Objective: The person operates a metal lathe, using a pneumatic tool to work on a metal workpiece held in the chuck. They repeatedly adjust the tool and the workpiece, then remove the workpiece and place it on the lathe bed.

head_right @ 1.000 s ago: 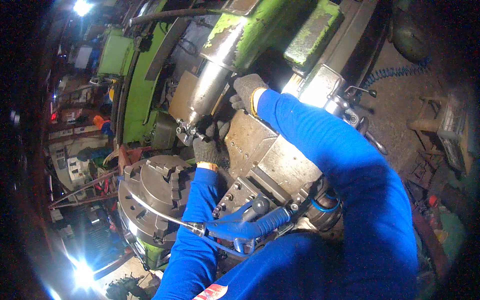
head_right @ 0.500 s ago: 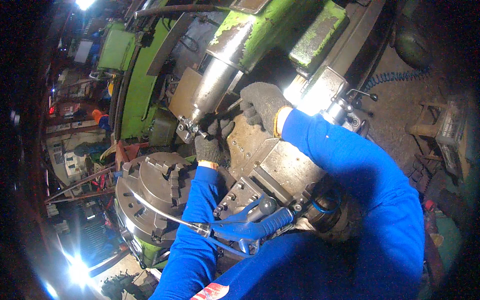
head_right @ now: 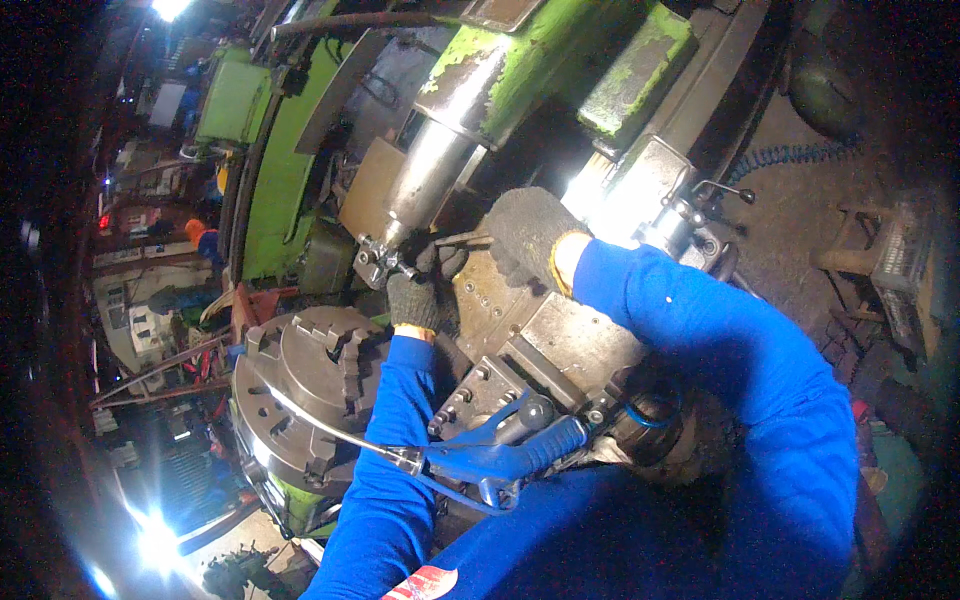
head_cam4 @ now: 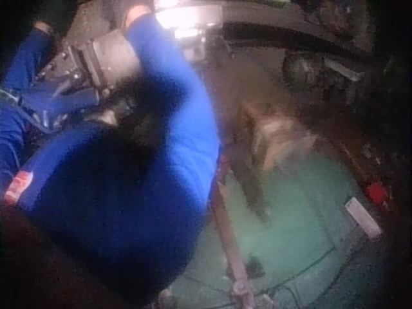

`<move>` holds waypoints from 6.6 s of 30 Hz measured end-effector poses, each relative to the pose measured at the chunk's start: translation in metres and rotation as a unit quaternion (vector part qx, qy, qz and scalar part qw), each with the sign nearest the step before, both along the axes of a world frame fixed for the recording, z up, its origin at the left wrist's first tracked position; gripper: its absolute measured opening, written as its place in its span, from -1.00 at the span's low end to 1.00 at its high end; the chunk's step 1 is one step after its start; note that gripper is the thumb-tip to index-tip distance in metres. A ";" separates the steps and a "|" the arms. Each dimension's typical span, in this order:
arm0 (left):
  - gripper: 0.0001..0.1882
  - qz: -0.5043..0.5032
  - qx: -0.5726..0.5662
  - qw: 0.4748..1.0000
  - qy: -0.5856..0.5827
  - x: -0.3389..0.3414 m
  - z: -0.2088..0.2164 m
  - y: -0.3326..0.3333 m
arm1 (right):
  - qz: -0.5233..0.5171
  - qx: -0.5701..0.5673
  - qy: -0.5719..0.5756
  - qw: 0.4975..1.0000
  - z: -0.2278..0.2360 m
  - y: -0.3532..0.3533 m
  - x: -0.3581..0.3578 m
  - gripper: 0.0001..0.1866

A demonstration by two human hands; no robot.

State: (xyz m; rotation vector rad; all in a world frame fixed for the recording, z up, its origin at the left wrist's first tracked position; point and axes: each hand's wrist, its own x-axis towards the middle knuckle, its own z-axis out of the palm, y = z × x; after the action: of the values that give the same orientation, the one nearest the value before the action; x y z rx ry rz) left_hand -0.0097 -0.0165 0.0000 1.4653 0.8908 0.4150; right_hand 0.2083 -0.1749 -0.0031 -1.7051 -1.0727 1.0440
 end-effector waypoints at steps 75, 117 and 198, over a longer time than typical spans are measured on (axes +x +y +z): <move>-0.77 -0.085 0.588 0.778 0.204 0.005 -0.002 -0.016 | -0.061 0.080 0.050 0.994 0.007 0.009 0.022 -0.67; -0.66 0.120 -0.060 0.987 -0.087 0.010 0.003 -0.012 | 0.037 -0.035 -0.300 0.953 0.030 -0.002 0.023 -0.65; -0.74 0.182 0.445 0.876 -0.043 -0.265 0.202 -0.165 | 0.050 -0.013 -0.277 0.959 0.171 0.042 -0.059 -0.57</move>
State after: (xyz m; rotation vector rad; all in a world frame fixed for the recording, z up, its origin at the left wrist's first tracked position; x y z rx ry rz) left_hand -0.2747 -0.1819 0.2019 2.0785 0.9501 1.2917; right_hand 0.1490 -0.1329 0.1679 -2.0441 -1.5096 0.6461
